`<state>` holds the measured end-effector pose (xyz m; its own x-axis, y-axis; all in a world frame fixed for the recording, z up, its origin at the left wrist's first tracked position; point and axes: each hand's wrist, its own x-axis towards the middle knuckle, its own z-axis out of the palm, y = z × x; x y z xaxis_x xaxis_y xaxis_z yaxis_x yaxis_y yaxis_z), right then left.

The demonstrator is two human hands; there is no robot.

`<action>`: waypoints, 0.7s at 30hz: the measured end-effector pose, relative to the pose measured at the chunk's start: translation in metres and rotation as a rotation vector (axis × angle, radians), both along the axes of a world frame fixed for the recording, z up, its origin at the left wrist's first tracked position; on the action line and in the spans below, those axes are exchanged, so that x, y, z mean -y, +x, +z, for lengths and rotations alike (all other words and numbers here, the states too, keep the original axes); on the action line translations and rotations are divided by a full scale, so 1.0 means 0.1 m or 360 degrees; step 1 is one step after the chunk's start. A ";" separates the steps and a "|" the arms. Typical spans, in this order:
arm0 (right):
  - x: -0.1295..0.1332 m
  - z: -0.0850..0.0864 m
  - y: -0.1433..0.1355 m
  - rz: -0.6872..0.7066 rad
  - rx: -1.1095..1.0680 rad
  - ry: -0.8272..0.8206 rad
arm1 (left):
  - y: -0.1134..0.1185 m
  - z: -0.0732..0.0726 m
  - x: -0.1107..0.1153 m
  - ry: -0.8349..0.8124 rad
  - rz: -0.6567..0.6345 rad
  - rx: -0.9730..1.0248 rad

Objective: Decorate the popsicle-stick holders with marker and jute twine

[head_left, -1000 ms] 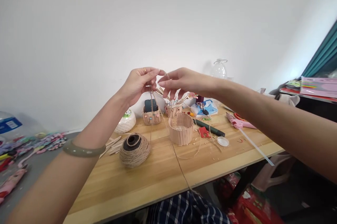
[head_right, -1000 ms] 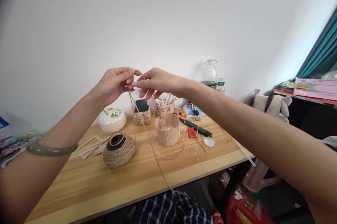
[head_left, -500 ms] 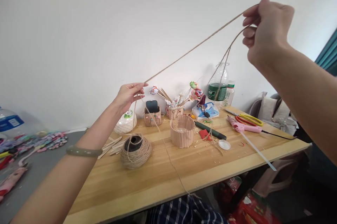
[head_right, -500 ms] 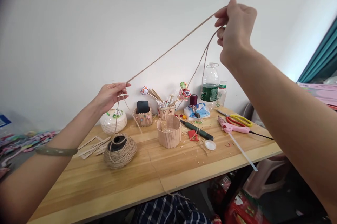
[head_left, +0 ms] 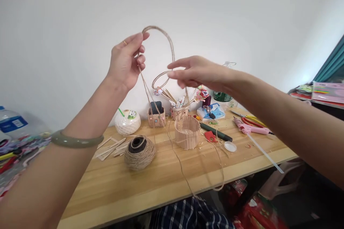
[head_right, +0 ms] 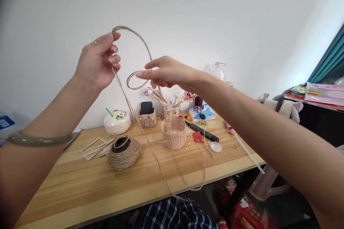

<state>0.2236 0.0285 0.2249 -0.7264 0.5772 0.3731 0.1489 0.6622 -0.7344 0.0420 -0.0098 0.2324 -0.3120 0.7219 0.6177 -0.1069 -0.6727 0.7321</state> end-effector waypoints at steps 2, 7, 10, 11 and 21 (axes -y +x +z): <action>0.02 -0.08 -0.13 0.0244 0.0026 -0.0187 | 0.09 0.11 0.02 0.0033 -0.0037 -0.0099; 0.11 -0.44 -0.36 0.0726 0.0536 -0.0452 | 0.03 0.26 -0.05 0.0110 0.0162 -0.0194; 0.11 -0.70 -0.32 0.0802 0.0945 -0.0375 | -0.22 0.29 -0.11 0.0072 0.0478 -0.0104; 0.09 -0.77 -0.27 0.0768 0.1054 -0.0313 | -0.32 0.29 -0.13 0.0060 0.0556 -0.0067; -0.44 -0.43 0.49 -0.0726 0.0621 0.0466 | -1.04 0.20 -0.21 -0.0031 0.1038 0.0124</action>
